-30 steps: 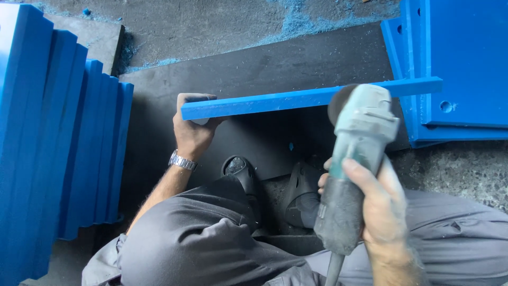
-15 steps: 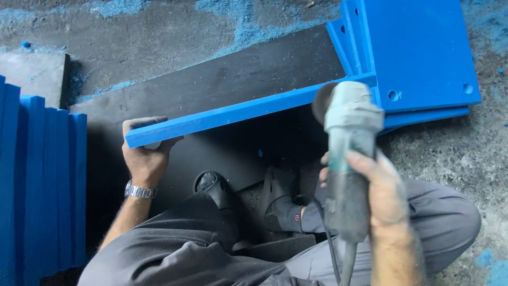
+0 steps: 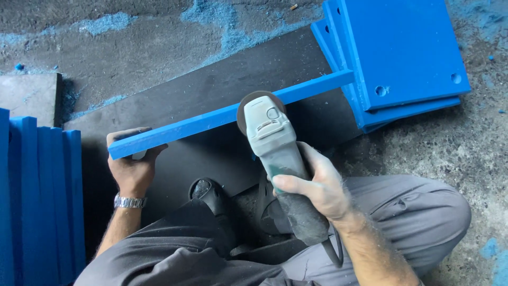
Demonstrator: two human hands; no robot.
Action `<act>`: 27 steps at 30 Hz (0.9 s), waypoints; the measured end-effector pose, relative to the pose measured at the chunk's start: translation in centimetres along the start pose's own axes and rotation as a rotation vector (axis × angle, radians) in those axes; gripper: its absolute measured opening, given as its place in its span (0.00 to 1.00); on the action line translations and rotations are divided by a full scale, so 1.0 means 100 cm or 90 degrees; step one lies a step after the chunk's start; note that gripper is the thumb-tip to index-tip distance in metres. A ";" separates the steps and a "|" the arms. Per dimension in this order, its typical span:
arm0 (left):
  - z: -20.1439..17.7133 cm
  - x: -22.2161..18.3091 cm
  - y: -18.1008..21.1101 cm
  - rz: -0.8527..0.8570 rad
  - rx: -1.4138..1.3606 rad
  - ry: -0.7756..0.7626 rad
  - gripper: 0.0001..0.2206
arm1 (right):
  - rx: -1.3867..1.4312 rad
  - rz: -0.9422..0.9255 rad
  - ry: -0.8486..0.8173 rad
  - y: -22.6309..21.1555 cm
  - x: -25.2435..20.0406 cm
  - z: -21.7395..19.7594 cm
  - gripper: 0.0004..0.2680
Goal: Grinding the edges of blue plastic square plates using a hand-held angle grinder in a manufacturing environment.
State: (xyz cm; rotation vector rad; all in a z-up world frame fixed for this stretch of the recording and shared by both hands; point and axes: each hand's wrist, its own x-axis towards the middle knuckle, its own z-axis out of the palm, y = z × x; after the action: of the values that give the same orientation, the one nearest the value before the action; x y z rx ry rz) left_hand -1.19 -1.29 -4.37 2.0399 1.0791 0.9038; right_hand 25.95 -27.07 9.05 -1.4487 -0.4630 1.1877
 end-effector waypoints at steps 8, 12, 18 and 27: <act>0.001 -0.001 0.000 0.012 0.002 0.007 0.26 | 0.074 -0.042 0.141 0.003 -0.005 -0.059 0.20; 0.002 0.001 0.001 -0.018 0.024 0.009 0.25 | 0.116 -0.111 0.201 0.012 -0.005 -0.077 0.20; 0.002 0.001 0.000 -0.043 -0.002 0.004 0.24 | 0.023 -0.088 0.110 0.014 0.005 -0.023 0.21; 0.003 0.004 0.000 -0.013 -0.035 0.020 0.25 | -0.234 -0.143 -0.118 0.015 0.018 0.065 0.21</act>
State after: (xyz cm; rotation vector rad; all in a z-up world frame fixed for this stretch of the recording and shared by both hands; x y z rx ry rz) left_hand -0.76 -0.98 -4.44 1.9723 1.0784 0.9468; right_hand 20.69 -22.77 7.99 -1.5506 -0.9890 1.0966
